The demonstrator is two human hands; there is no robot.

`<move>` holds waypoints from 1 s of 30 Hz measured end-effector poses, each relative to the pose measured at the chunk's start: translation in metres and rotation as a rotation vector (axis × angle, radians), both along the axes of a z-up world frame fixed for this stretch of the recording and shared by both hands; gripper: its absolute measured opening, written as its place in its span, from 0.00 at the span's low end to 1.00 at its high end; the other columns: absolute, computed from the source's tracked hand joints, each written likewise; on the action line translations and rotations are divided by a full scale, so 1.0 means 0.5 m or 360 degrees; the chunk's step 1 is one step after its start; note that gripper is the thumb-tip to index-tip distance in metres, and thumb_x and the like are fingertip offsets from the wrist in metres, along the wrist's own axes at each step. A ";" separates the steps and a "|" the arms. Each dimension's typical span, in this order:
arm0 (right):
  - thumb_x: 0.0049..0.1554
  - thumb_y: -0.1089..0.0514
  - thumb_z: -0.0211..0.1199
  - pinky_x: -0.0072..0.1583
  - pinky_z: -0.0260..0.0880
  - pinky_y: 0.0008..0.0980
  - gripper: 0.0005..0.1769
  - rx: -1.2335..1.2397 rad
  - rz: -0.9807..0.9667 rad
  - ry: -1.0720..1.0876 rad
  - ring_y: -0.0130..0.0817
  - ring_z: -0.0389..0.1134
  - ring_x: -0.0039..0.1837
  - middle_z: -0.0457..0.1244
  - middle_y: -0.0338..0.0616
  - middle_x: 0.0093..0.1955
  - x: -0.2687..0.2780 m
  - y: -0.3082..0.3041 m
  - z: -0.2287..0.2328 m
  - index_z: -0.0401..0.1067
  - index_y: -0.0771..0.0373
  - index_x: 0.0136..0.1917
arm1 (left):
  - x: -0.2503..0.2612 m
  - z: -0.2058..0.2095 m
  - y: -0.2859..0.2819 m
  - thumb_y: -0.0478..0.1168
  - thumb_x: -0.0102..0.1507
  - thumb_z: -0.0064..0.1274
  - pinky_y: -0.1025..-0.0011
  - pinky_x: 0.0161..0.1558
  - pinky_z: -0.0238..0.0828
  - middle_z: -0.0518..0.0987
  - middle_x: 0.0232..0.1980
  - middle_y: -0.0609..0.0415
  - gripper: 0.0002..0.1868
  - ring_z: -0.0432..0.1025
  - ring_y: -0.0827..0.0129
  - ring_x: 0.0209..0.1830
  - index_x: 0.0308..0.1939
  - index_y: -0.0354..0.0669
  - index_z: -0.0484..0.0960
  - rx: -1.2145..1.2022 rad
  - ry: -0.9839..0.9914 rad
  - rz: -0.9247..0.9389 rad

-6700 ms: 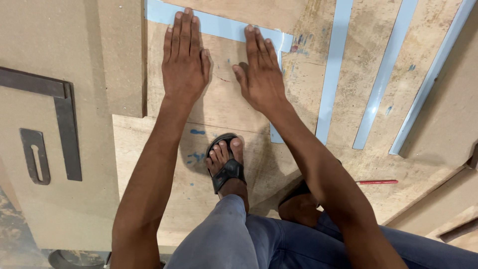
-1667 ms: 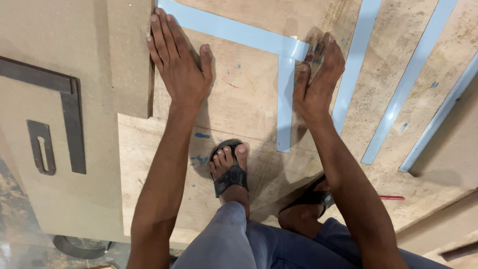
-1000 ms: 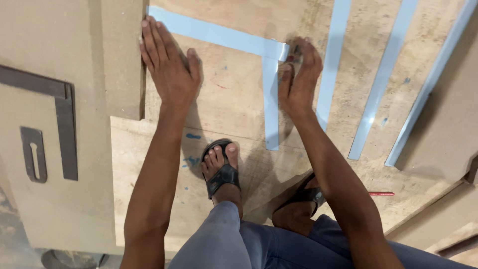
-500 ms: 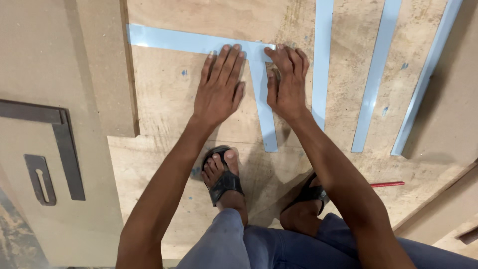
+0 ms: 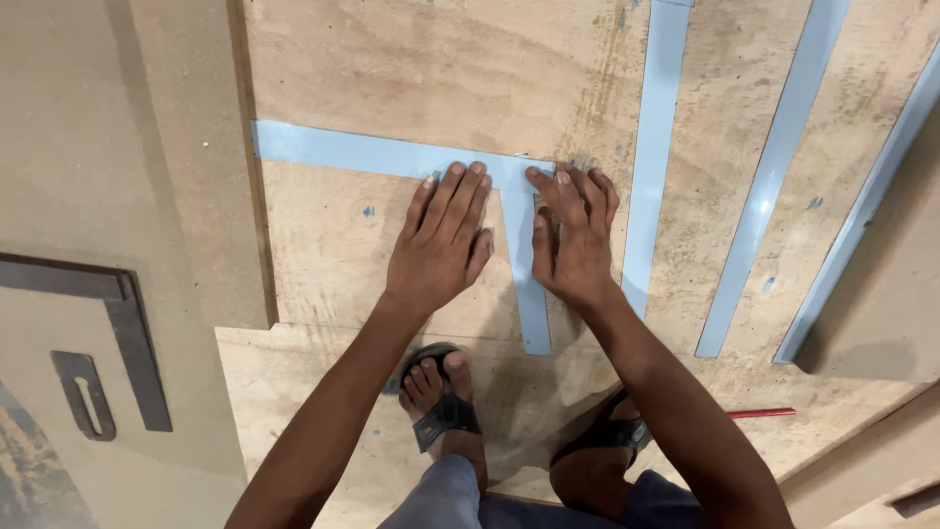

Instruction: The person applies adhesive from a container onto several pieces of material by hand, then positions and presses the pieces onto a larger board.

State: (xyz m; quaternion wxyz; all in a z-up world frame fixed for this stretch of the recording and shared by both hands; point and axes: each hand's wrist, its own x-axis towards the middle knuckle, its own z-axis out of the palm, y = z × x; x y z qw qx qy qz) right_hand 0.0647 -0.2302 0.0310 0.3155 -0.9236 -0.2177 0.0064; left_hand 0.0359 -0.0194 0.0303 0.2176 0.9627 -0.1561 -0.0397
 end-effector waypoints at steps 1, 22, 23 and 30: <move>0.67 0.65 0.53 0.81 0.43 0.56 0.35 0.0011 0.0002 0.0008 0.49 0.55 0.78 0.63 0.43 0.74 0.001 -0.001 -0.001 0.43 0.64 0.81 | 0.001 -0.001 0.000 0.47 0.73 0.45 0.57 0.81 0.45 0.64 0.79 0.49 0.29 0.54 0.59 0.81 0.75 0.36 0.68 0.0001 -0.0011 -0.0002; 0.67 0.63 0.54 0.81 0.41 0.54 0.36 0.0048 -0.0007 0.0057 0.46 0.52 0.79 0.62 0.39 0.76 -0.004 -0.008 -0.012 0.41 0.63 0.82 | -0.012 -0.018 -0.001 0.48 0.74 0.45 0.56 0.81 0.44 0.63 0.80 0.50 0.28 0.53 0.61 0.82 0.75 0.37 0.68 0.0001 -0.0017 0.0013; 0.67 0.63 0.53 0.81 0.41 0.54 0.36 0.0058 -0.0010 0.0048 0.46 0.52 0.79 0.61 0.39 0.76 -0.002 -0.007 -0.013 0.41 0.63 0.82 | -0.011 -0.017 -0.001 0.48 0.74 0.45 0.56 0.81 0.44 0.63 0.80 0.50 0.29 0.53 0.61 0.82 0.75 0.37 0.68 0.0008 -0.0005 0.0010; 0.69 0.64 0.53 0.82 0.46 0.52 0.37 0.0267 -0.0045 -0.0035 0.48 0.51 0.82 0.57 0.49 0.80 -0.004 -0.014 -0.007 0.39 0.59 0.84 | -0.014 -0.010 0.005 0.46 0.73 0.49 0.52 0.82 0.43 0.61 0.80 0.43 0.32 0.51 0.54 0.83 0.77 0.35 0.62 -0.0149 -0.0063 0.0045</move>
